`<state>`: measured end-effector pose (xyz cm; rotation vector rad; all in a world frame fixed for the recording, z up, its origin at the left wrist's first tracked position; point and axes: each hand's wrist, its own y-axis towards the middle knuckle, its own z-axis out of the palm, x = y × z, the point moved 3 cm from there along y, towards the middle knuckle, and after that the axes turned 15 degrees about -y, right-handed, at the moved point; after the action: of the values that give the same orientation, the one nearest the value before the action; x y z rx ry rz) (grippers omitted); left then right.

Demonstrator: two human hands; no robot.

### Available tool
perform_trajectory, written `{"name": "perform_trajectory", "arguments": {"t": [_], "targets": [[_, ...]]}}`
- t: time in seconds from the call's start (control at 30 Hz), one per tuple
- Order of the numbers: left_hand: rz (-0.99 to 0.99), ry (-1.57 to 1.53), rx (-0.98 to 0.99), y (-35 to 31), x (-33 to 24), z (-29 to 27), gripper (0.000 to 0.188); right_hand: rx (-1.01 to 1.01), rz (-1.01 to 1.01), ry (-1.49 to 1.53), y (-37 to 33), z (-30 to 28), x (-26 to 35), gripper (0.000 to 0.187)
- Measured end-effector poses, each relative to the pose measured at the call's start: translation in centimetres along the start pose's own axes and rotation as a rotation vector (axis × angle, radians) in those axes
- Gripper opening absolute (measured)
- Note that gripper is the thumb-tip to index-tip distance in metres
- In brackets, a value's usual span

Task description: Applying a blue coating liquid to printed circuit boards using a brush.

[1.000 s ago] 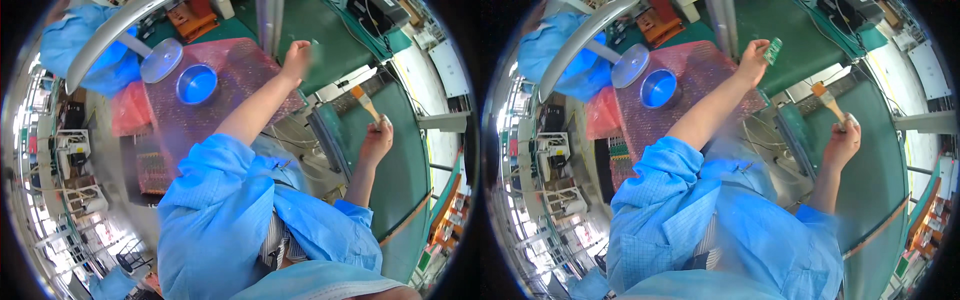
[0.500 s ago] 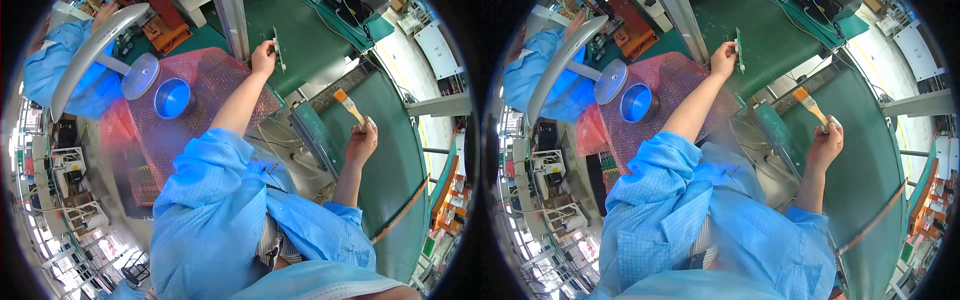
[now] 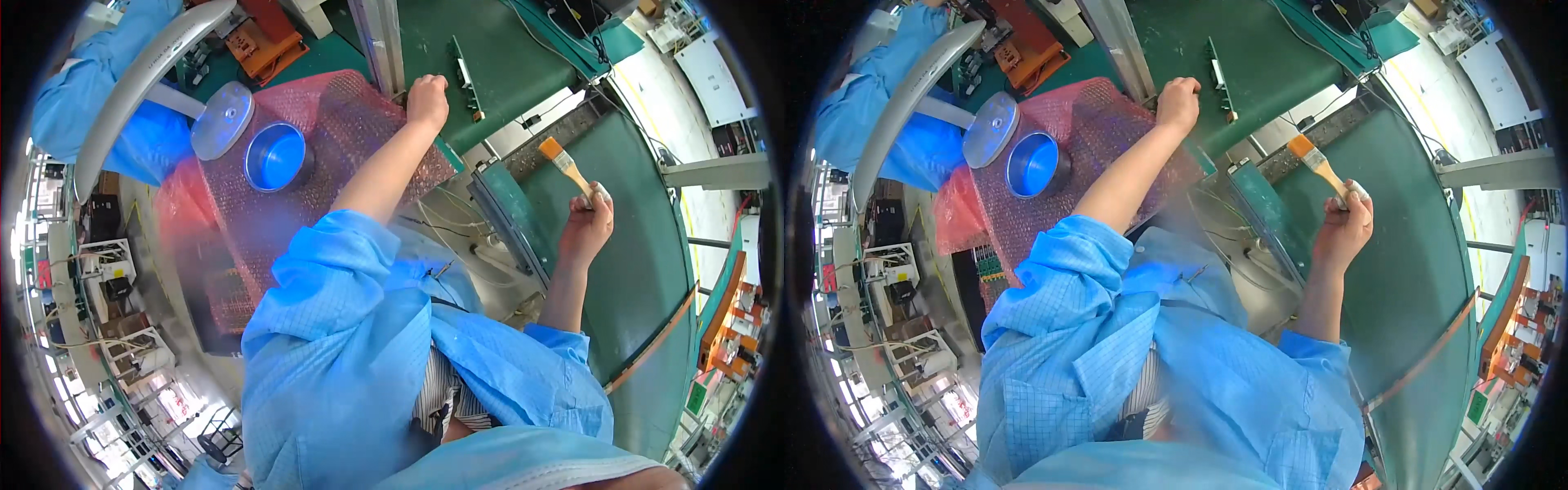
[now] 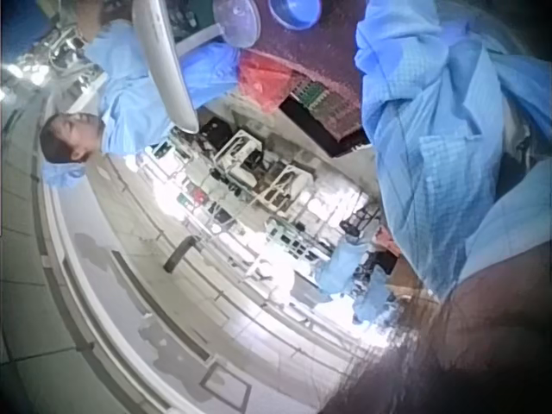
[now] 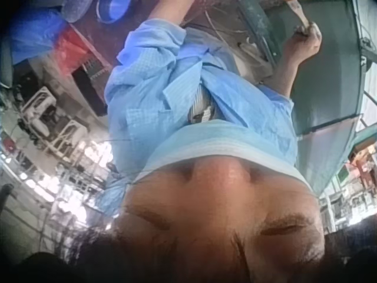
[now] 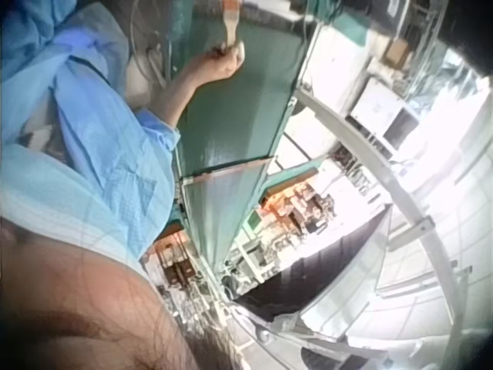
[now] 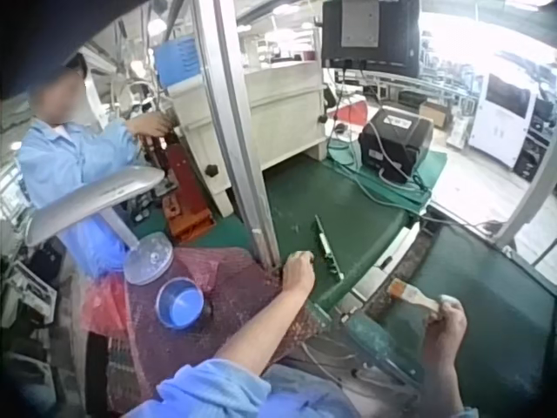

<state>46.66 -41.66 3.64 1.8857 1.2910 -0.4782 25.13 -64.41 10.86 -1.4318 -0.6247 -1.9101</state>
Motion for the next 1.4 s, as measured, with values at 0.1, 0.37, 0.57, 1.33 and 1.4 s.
{"name": "perform_trajectory", "arguments": {"t": [0.1, 0.37, 0.57, 1.33, 1.4], "targets": [[0.16, 0.033, -0.003, -0.7, -1.1, -0.4, 0.036, 0.014, -0.008, 0.008, 0.0, 0.5, 0.1, 0.019], [0.144, 0.435, 0.214, 0.8, -3.4, 0.8, 0.049, 0.07, -0.055, -0.012, -0.2, 1.1, 0.6, 0.017], [0.052, 0.555, 0.22, 0.6, -1.3, -0.6, 0.034, 0.08, -0.027, -0.004, 0.0, 1.2, 0.4, 0.017], [0.087, 0.508, 0.092, -0.5, -1.7, -1.4, 0.019, 0.094, -0.024, -0.069, 0.0, 3.6, 0.2, 0.022], [0.182, 0.535, 0.046, -1.7, -2.7, -2.6, 0.016, 0.128, -0.026, -0.074, -0.1, 4.1, 0.4, 0.022]]}}
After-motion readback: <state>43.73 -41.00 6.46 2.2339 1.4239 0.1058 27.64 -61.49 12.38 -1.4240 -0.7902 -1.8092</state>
